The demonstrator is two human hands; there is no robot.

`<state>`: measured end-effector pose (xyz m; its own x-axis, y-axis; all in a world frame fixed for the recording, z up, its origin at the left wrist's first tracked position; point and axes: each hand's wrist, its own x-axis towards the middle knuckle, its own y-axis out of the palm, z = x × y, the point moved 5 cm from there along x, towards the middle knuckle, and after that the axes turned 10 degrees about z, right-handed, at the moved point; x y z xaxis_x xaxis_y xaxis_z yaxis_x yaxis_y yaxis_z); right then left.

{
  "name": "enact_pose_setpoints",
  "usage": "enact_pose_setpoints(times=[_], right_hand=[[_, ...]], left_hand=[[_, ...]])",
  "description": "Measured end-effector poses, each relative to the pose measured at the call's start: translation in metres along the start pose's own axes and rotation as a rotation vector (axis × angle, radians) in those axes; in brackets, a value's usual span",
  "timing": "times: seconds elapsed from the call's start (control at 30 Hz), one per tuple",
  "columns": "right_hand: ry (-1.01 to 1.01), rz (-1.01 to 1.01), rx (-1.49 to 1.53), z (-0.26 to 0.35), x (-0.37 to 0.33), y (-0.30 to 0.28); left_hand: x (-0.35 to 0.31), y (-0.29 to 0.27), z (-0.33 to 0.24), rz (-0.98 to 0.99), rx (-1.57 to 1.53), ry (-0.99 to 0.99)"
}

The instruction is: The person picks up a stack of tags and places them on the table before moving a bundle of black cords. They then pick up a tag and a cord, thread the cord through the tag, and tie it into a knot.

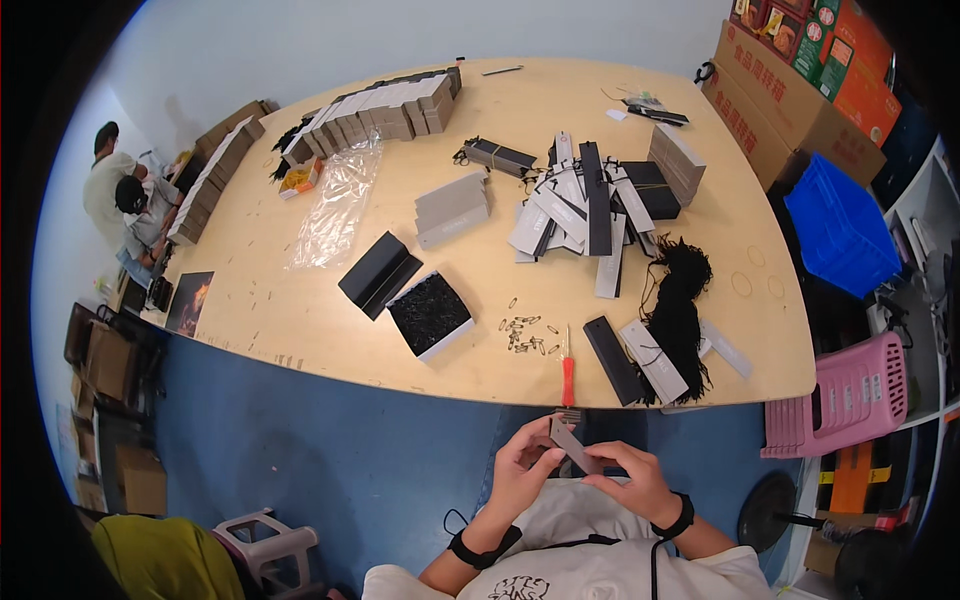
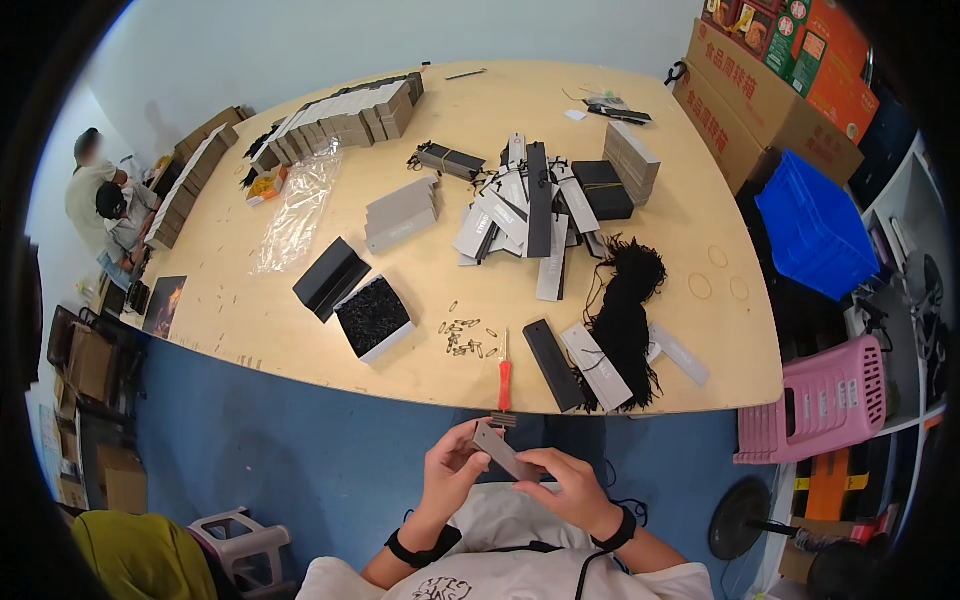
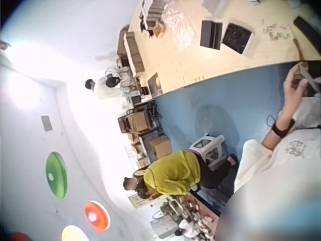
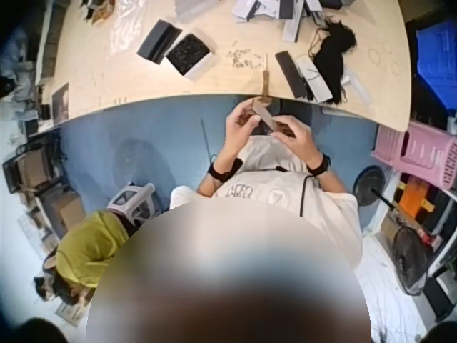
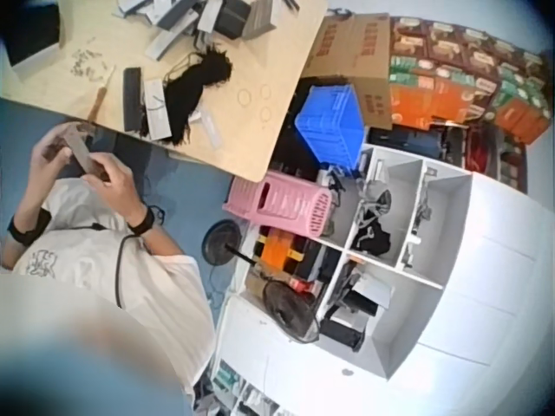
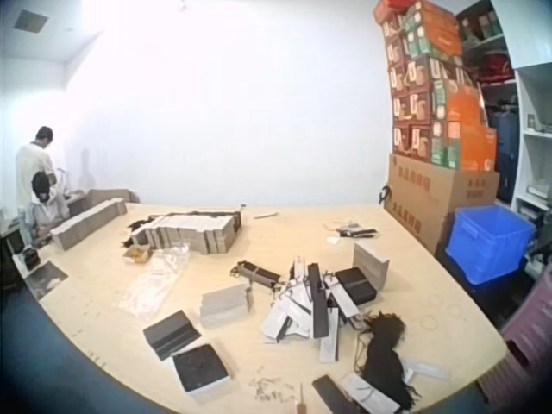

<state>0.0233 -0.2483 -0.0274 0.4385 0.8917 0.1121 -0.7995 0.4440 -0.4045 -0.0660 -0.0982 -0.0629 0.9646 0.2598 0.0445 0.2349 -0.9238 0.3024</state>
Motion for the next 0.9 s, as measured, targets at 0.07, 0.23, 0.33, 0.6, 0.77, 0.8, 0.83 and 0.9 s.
enact_pose_setpoints(times=[0.07, 0.23, 0.33, 0.6, 0.77, 0.8, 0.83, 0.9], right_hand=[[0.0, -0.005, 0.018, -0.001, -0.001, 0.001], [-0.055, 0.007, -0.093, -0.001, -0.001, -0.003], [-0.069, 0.013, -0.125, -0.005, -0.003, -0.002], [0.215, 0.2, 0.312, -0.055, -0.007, 0.014], [0.365, 0.269, 0.305, -0.073, -0.007, 0.022], [0.357, 0.225, 0.362, -0.073, -0.007, 0.023], [0.349, 0.181, 0.418, -0.073, -0.007, 0.024], [0.321, 0.178, 0.321, -0.074, -0.006, 0.025]], left_hand=[[-0.002, 0.0, 0.0, -0.028, -0.047, -0.03], [-0.002, 0.003, 0.001, 0.014, -0.072, -0.031], [-0.002, 0.005, 0.001, 0.025, -0.08, -0.073], [-0.026, -0.003, 0.027, 0.145, -0.039, -0.152], [-0.027, -0.011, 0.036, -0.097, 0.222, -0.215], [-0.021, -0.008, 0.024, -0.124, 0.381, -0.149], [-0.016, -0.005, 0.015, -0.149, 0.539, -0.083], [-0.014, -0.003, 0.015, -0.164, 0.581, -0.08]])
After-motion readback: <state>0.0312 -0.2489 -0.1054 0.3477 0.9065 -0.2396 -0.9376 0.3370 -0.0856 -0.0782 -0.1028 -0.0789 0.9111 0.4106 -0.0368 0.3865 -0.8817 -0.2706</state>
